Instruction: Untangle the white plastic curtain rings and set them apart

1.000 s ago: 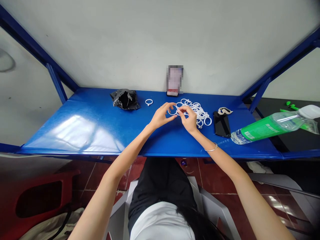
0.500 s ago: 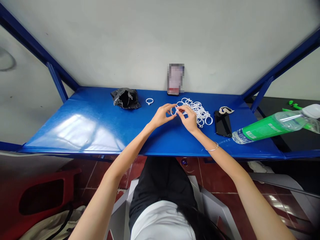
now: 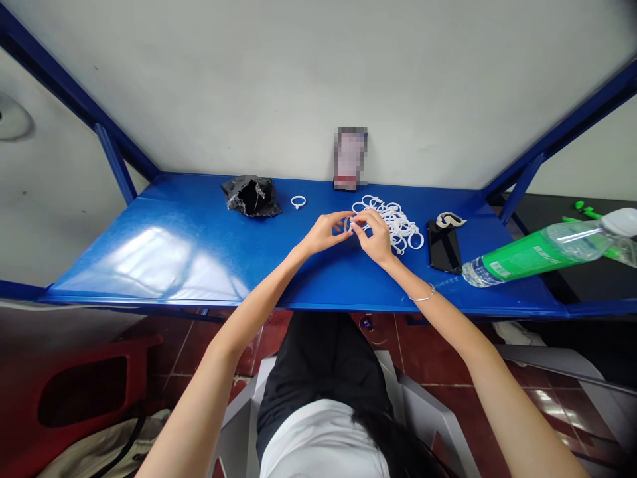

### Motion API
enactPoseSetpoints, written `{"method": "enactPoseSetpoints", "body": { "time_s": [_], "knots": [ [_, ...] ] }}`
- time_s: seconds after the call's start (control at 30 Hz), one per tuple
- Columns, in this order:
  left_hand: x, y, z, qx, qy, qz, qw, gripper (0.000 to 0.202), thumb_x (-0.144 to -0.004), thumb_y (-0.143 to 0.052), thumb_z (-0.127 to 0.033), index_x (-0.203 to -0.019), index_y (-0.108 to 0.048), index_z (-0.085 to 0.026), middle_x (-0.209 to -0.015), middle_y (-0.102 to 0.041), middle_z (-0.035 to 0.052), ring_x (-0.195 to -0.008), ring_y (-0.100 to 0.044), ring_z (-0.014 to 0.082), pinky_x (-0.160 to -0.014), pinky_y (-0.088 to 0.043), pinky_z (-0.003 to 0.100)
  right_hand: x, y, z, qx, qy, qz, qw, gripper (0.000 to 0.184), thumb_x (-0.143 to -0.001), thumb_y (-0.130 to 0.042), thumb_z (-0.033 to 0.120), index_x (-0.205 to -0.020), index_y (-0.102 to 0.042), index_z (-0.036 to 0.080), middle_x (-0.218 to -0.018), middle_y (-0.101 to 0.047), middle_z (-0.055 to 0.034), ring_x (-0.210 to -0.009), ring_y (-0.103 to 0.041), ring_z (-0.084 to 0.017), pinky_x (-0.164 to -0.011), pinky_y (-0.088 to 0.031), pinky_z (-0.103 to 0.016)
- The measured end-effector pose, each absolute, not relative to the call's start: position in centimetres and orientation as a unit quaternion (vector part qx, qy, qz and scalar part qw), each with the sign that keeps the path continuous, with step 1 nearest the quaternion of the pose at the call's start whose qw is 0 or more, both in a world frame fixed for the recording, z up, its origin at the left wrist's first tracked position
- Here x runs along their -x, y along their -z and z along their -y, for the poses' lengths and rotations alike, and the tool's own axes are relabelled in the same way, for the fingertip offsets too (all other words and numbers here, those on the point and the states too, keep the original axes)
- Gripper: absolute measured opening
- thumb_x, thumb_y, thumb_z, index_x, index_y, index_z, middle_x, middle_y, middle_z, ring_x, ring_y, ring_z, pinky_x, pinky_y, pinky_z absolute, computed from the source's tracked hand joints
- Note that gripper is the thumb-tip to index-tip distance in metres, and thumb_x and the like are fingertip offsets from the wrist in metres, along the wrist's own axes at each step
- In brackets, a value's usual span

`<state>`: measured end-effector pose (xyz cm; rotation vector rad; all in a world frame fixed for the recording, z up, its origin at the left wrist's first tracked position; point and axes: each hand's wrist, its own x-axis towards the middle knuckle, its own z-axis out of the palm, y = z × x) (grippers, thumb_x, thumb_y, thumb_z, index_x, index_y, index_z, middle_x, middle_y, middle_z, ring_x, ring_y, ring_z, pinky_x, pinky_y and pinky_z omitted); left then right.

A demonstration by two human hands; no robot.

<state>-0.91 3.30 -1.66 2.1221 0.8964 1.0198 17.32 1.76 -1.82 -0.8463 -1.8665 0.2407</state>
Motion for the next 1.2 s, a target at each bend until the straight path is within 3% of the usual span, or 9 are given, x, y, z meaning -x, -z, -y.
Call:
{"method": "enactPoseSetpoints", "body": {
  "time_s": [0.43, 0.63, 0.87, 1.03, 1.2],
  "knots": [
    [0.6, 1.8, -3.2, -0.804, -0.412, -0.339, 0.261, 0.05, -0.087, -0.065, -0.053, -0.119, -0.068, -0.014, -0.113, -0.072, 0.0118, -0.08, -0.067, 0.0156, -0.076, -0.057, 0.028, -17.4, 1.8, -1.8, 0.342, -0.107, 0.778, 0.516, 0.017, -0.098, -0.053, 0.032, -0.09, -0.065, 0.024, -0.093, -0.067, -0.0068, -0.089, -0.063, -0.022, -0.076, -0.054, -0.039],
    [0.5, 1.8, -3.1, -0.812, -0.42, -0.33, 0.237, 0.037, -0.089, -0.065, -0.046, -0.109, -0.073, -0.016, -0.109, -0.071, 0.0105, -0.078, -0.066, 0.0144, -0.074, -0.055, 0.027, -17.4, 2.0, -1.8, 0.336, -0.108, 0.782, 0.513, 0.015, -0.098, -0.053, 0.03, -0.091, -0.066, 0.025, -0.093, -0.066, -0.0066, -0.093, -0.063, -0.023, -0.082, -0.054, -0.042],
    [0.4, 2.1, -3.0, -0.818, -0.414, -0.332, 0.22, 0.036, -0.092, -0.061, -0.039, -0.119, -0.069, -0.016, -0.115, -0.069, 0.0105, -0.081, -0.066, 0.0133, -0.077, -0.055, 0.026, -17.4, 2.1, -1.9, 0.349, -0.09, 0.78, 0.512, 0.016, -0.098, -0.053, 0.03, -0.091, -0.066, 0.025, -0.093, -0.067, -0.0064, -0.094, -0.064, -0.023, -0.083, -0.055, -0.041],
    [-0.1, 2.5, -3.0, -0.797, -0.432, -0.364, 0.216, 0.048, -0.089, -0.066, -0.035, -0.131, -0.057, -0.015, -0.112, -0.07, 0.0103, -0.082, -0.067, 0.0137, -0.079, -0.055, 0.027, -17.5, 2.1, -2.1, 0.347, -0.08, 0.779, 0.516, 0.018, -0.099, -0.052, 0.033, -0.09, -0.065, 0.024, -0.093, -0.067, -0.0068, -0.092, -0.063, -0.023, -0.082, -0.053, -0.041],
    [-0.3, 2.4, -2.8, -0.787, -0.435, -0.385, 0.208, 0.037, -0.086, -0.07, -0.035, -0.116, -0.062, -0.016, -0.101, -0.072, 0.0068, -0.079, -0.067, 0.0136, -0.076, -0.055, 0.026, -17.5, 2.0, -2.0, 0.357, -0.087, 0.778, 0.51, 0.023, -0.1, -0.049, 0.039, -0.09, -0.063, 0.024, -0.092, -0.066, -0.0073, -0.091, -0.062, -0.023, -0.077, -0.053, -0.04]
  ]
}}
